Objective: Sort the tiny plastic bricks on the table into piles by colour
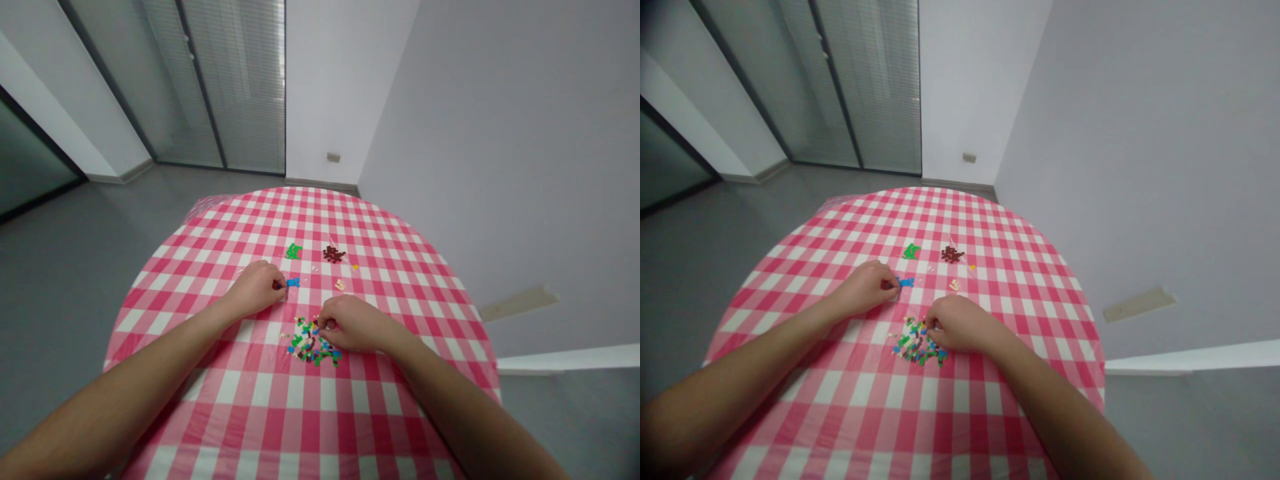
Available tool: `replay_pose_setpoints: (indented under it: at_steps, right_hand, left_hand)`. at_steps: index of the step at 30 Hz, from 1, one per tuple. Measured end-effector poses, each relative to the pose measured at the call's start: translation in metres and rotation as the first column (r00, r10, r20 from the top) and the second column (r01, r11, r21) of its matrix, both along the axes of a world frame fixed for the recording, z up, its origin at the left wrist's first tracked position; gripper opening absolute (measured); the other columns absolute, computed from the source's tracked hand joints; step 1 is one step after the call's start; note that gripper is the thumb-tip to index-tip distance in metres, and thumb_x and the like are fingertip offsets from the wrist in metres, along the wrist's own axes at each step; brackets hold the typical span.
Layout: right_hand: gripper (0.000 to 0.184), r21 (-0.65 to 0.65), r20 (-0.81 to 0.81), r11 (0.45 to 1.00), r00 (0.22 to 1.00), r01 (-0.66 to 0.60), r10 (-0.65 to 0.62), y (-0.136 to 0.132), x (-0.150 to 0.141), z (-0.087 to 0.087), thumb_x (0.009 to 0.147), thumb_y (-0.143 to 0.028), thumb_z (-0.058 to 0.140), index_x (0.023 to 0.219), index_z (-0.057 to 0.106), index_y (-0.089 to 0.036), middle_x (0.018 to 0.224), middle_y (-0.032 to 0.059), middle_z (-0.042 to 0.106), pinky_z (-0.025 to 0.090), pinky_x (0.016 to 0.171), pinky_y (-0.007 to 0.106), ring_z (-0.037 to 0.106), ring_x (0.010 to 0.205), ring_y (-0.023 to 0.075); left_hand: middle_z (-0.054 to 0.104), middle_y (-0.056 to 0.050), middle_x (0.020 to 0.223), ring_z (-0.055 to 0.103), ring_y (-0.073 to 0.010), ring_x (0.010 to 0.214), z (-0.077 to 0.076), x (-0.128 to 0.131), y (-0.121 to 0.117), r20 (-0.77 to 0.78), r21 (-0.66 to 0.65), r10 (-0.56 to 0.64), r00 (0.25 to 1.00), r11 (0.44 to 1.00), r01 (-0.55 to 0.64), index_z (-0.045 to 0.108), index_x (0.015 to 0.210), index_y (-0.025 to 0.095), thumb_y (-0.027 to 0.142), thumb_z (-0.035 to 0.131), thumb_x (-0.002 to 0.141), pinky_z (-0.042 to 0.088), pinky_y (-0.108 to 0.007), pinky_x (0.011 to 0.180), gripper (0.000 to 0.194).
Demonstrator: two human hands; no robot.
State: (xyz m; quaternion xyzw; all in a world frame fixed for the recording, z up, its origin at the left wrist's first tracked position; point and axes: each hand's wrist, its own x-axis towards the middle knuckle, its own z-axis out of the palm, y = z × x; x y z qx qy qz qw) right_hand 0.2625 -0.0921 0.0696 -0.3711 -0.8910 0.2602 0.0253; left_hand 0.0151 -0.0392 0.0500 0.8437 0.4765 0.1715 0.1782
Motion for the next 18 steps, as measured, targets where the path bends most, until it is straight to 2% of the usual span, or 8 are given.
replay_pose_setpoints:
  at_steps: [6,12,18]
  right_hand:
    - [0.018,0.031,-0.011,0.999,1.000,-0.008,0.008,-0.0006,0.0010,-0.0003,0.075,-0.008,0.060,0.077,0.075,-0.017,0.079,0.0074,0.073,0.041,0.066,0.028,0.060,0.069,0.0175]
    - [0.021,0.021,-0.045,0.996,0.996,-0.081,0.082,0.0003,-0.0003,-0.0043,0.077,-0.009,0.060,0.087,0.077,-0.016,0.086,0.0070,0.074,0.042,0.069,0.027,0.062,0.075,0.0173]
    - [0.020,0.030,-0.029,0.998,0.998,-0.061,0.062,-0.0001,-0.0023,-0.0067,0.080,-0.009,0.060,0.085,0.077,-0.017,0.082,0.0059,0.072,0.042,0.068,0.027,0.060,0.071,0.0162]
  left_hand:
    - [0.073,-0.006,0.075,0.061,-0.0231,0.076,0.0020,-0.0015,0.0014,0.000,-0.034,0.045,0.999,0.998,-0.045,0.076,0.069,0.022,0.019,0.068,0.075,0.040,-0.034,0.073,0.011]
    - [0.074,-0.005,0.075,0.062,-0.0210,0.074,0.0064,-0.0043,0.0018,-0.068,0.015,0.027,0.997,1.000,-0.026,0.077,0.071,0.020,0.018,0.065,0.079,0.040,-0.033,0.071,0.014]
    - [0.073,-0.005,0.075,0.062,-0.0211,0.074,0.0089,-0.0083,0.0024,0.005,0.082,0.093,0.996,0.992,-0.093,0.075,0.071,0.018,0.021,0.067,0.080,0.041,-0.031,0.069,0.012]
